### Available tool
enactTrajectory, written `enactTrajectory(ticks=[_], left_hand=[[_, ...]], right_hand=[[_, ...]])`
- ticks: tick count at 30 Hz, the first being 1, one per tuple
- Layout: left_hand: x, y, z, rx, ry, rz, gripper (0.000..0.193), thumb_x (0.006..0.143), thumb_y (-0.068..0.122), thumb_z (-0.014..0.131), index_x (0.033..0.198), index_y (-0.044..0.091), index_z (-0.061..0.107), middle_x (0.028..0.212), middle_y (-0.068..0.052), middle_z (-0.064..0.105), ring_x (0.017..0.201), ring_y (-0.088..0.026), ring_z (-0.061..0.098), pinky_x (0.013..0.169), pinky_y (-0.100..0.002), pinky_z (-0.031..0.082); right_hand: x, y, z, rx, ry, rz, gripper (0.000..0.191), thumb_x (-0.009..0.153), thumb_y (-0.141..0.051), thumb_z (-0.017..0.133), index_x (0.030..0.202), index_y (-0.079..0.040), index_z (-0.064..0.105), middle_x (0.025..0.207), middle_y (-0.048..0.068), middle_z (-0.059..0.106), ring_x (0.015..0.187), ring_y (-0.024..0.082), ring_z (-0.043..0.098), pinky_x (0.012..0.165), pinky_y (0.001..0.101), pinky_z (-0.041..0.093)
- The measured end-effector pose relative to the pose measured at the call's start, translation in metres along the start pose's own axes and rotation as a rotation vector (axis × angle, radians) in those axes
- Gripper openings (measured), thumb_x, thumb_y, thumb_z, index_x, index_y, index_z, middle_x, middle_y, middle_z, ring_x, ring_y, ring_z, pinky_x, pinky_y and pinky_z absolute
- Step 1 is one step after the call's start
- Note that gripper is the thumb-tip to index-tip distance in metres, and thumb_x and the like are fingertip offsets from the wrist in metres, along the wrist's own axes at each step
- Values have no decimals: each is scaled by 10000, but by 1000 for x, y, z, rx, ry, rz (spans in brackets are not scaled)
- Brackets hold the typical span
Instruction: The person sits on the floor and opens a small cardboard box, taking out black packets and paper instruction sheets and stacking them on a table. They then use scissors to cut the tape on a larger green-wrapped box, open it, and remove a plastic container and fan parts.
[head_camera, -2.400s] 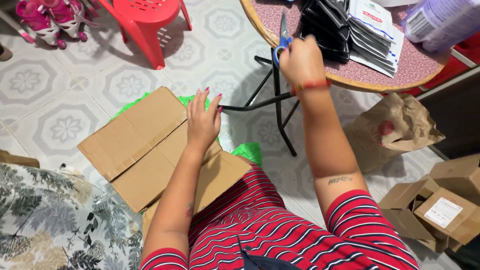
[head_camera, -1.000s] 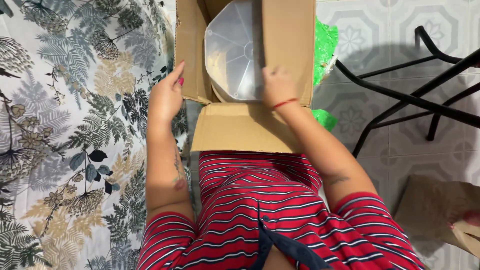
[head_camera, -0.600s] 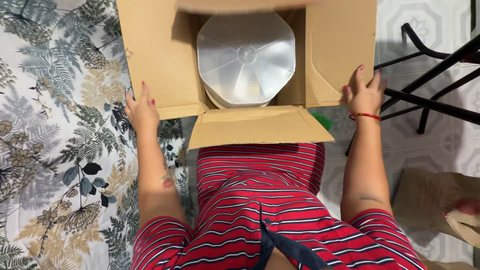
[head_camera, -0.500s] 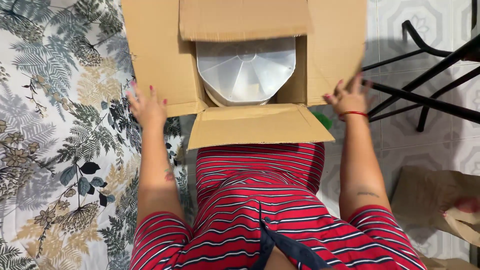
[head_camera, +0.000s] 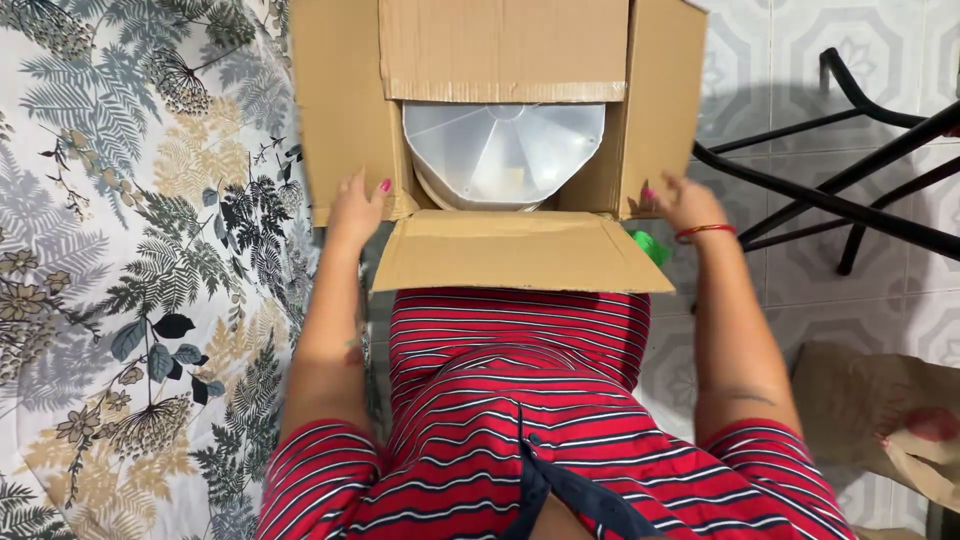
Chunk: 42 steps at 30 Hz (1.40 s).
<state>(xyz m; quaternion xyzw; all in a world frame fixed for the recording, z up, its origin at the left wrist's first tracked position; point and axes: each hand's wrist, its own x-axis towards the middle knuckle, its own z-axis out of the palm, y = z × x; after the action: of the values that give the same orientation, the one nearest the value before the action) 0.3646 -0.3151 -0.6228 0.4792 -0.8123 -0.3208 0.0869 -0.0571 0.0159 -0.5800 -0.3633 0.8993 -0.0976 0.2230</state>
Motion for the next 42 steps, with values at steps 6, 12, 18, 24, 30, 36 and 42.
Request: enactTrajectory(ticks=[6, 12, 18, 24, 30, 36, 42], left_hand=[[-8, 77, -42, 52, -327, 178, 440, 996, 385, 609, 1308, 80, 663, 1247, -226, 665, 1192, -401, 620, 1044, -477, 482], [-25, 102, -23, 470, -824, 347, 725, 903, 662, 593, 1341, 84, 610, 1296, -225, 655, 1208, -408, 620, 1033, -506, 483], [-92, 52, 34, 770, -682, 366, 1265, 621, 729, 811, 1584, 104, 278, 1627, -214, 245, 1492, -389, 254, 1157, -603, 237], [-89, 41, 58, 598, -182, 488, 1143, 633, 623, 860, 1556, 100, 436, 1542, -203, 445, 1486, -358, 347, 1210, -577, 260], [-52, 46, 72, 480, -202, 208, 1213, 529, 616, 883, 1453, -30, 436, 1485, -209, 443, 1497, -349, 249, 1200, -632, 142], [-60, 25, 85, 312, -111, 275, 1093, 482, 539, 899, 1386, 42, 539, 1404, -100, 550, 1501, -341, 264, 1190, -681, 112], [-52, 26, 91, 324, -52, 226, 998, 464, 523, 893, 1333, 129, 601, 1338, -44, 589, 1482, -280, 347, 1183, -727, 110]], right_hand=[[10, -93, -43, -7, -252, -434, 582, 939, -483, 679, 1338, -60, 659, 1199, 206, 713, 1063, 334, 703, 897, 450, 560], [83, -139, -1, -690, -598, -186, 546, 931, -123, 546, 1470, -38, 542, 1206, 256, 737, 998, 379, 714, 836, 476, 602], [124, -117, 48, -569, 114, -237, 661, 924, -85, 623, 1501, 158, 411, 1513, 356, 442, 1325, 456, 503, 1097, 462, 448], [144, -140, 23, -275, 491, -394, 704, 999, -173, 679, 1604, 23, 375, 1610, 340, 304, 1530, 542, 215, 1258, 598, 244], [218, -206, -19, -311, 574, -400, 828, 1006, -519, 724, 1694, -263, 340, 1689, 294, 99, 1523, 569, 88, 1162, 772, 136], [280, -236, -5, -250, 197, -223, 862, 882, -757, 470, 1596, -302, 310, 1654, 160, 168, 1497, 431, 160, 1115, 759, 47], [301, -232, -2, -273, -161, 10, 909, 1049, -842, 248, 1334, -105, 696, 1349, 224, 720, 1337, 356, 598, 1337, 505, 200]])
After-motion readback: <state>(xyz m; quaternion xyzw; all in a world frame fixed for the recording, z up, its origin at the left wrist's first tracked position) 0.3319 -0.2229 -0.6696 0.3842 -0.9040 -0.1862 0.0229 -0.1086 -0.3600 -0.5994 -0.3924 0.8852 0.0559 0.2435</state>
